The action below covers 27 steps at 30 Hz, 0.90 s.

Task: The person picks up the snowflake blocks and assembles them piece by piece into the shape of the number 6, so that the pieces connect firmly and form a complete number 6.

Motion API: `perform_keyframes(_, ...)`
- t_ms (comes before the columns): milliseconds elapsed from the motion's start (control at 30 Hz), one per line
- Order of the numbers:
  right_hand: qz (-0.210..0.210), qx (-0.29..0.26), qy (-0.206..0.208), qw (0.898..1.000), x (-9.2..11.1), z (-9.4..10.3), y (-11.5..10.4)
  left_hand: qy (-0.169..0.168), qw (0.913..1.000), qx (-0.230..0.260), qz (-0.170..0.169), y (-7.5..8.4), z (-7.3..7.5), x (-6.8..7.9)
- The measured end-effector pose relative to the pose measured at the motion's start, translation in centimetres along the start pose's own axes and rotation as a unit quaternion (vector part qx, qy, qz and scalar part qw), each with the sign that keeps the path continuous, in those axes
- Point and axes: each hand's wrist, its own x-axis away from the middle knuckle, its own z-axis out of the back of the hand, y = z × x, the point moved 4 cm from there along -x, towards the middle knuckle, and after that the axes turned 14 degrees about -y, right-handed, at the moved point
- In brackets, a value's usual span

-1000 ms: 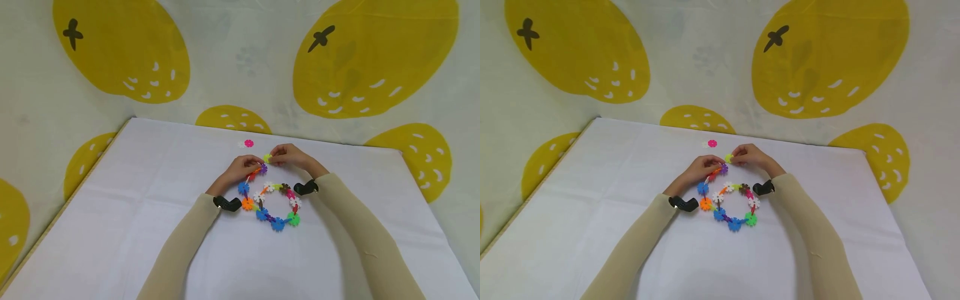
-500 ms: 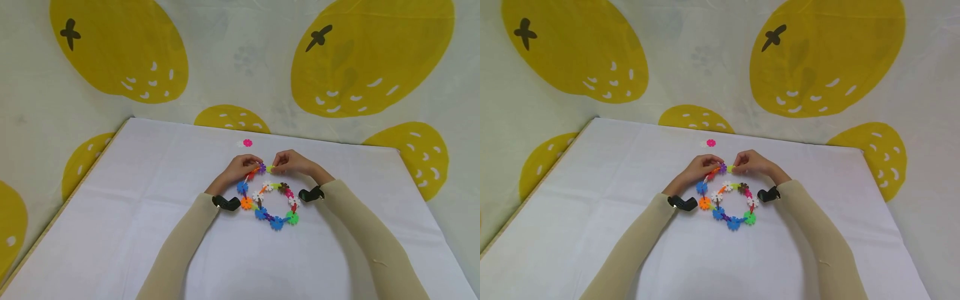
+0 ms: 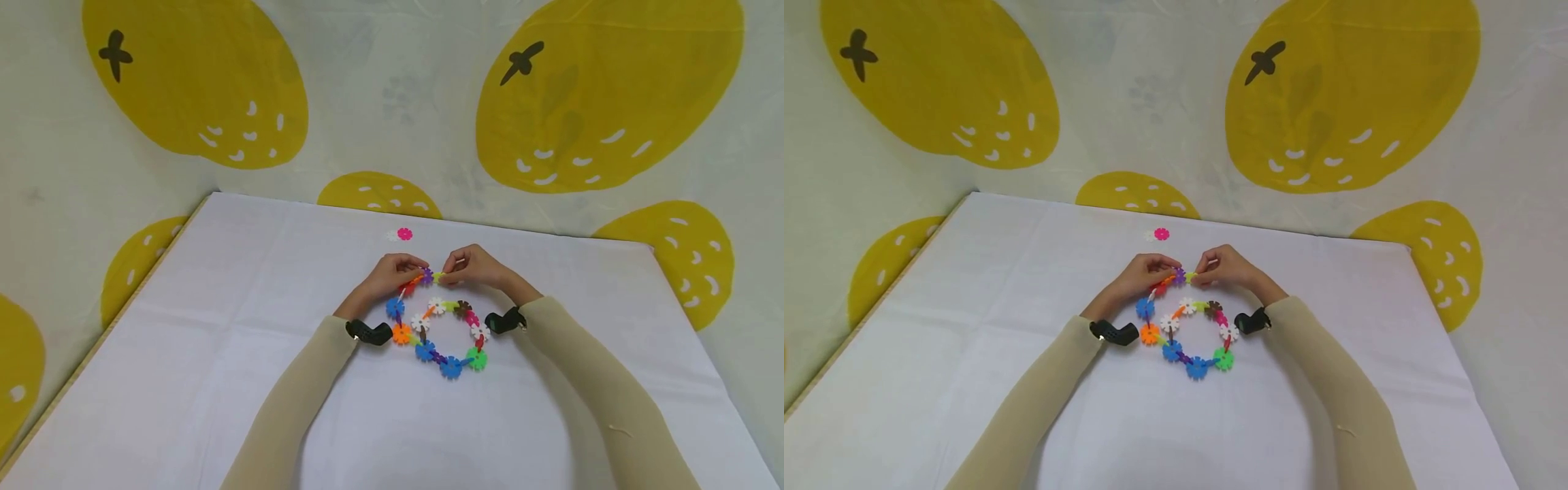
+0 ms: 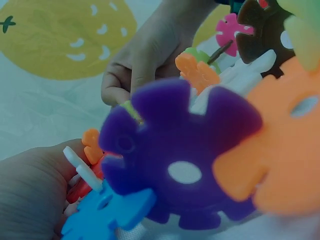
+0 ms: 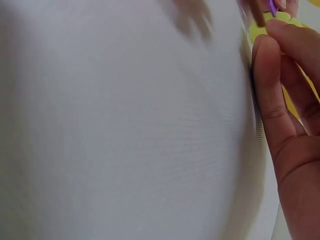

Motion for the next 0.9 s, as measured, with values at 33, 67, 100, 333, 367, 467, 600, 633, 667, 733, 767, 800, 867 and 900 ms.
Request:
perform_keyframes(33,0.004,0.005,0.0,1.0,-0.1,-0.1,-0.2,0.001,1.0,0.0,0.001,0.0,0.0,0.1)
perform_keyframes(67,0.006,0.008,-0.001,1.0,-0.1,-0.2,-0.3,0.002,1.0,0.001,0.003,0.0,0.1,0.1)
perform_keyframes(100,0.007,0.01,-0.002,1.0,-0.2,-0.3,-0.4,0.003,1.0,0.001,0.004,0.0,0.1,0.1)
perform_keyframes(333,-0.004,0.006,0.001,1.0,-0.2,-0.2,-0.9,-0.001,1.0,0.005,-0.002,-0.3,0.0,-0.2)
perform_keyframes(367,-0.005,0.002,-0.002,1.0,-0.3,-0.2,-0.9,-0.003,1.0,0.005,-0.002,-0.3,0.0,-0.2)
perform_keyframes(467,0.0,0.011,-0.028,1.0,-0.3,-0.1,-0.9,-0.01,0.9999,0.001,-0.004,-0.3,0.0,-0.2)
perform_keyframes(600,0.013,0.041,-0.077,0.996,-0.5,0.5,-1.2,-0.01,0.9999,-0.006,-0.008,-0.2,0.1,-0.1)
perform_keyframes(633,0.012,0.046,-0.087,0.995,-0.6,0.7,-1.2,-0.009,0.9999,-0.006,-0.007,-0.3,0.1,-0.1)
perform_keyframes(667,0.006,0.046,-0.093,0.995,-0.7,0.9,-1.2,-0.008,0.9999,-0.005,-0.006,-0.3,0.1,-0.1)
perform_keyframes(733,-0.006,0.046,-0.095,0.994,-1.0,1.3,-1.4,-0.007,1.0,0.0,-0.004,-0.4,0.1,-0.1)
perform_keyframes(767,-0.017,0.041,-0.09,0.995,-1.2,1.5,-1.4,-0.007,1.0,0.003,-0.003,-0.4,0.1,-0.1)
perform_keyframes(800,-0.024,0.037,-0.082,0.996,-1.4,1.6,-1.5,-0.007,1.0,0.006,-0.002,-0.4,0.1,-0.1)
perform_keyframes(867,-0.034,0.031,-0.061,0.997,-1.9,1.8,-1.6,-0.008,0.9999,0.013,-0.001,-0.4,-0.1,-0.1)
perform_keyframes(900,-0.038,0.028,-0.047,0.998,-2.1,1.9,-1.6,-0.009,0.9999,0.014,-0.002,-0.3,-0.1,-0.2)
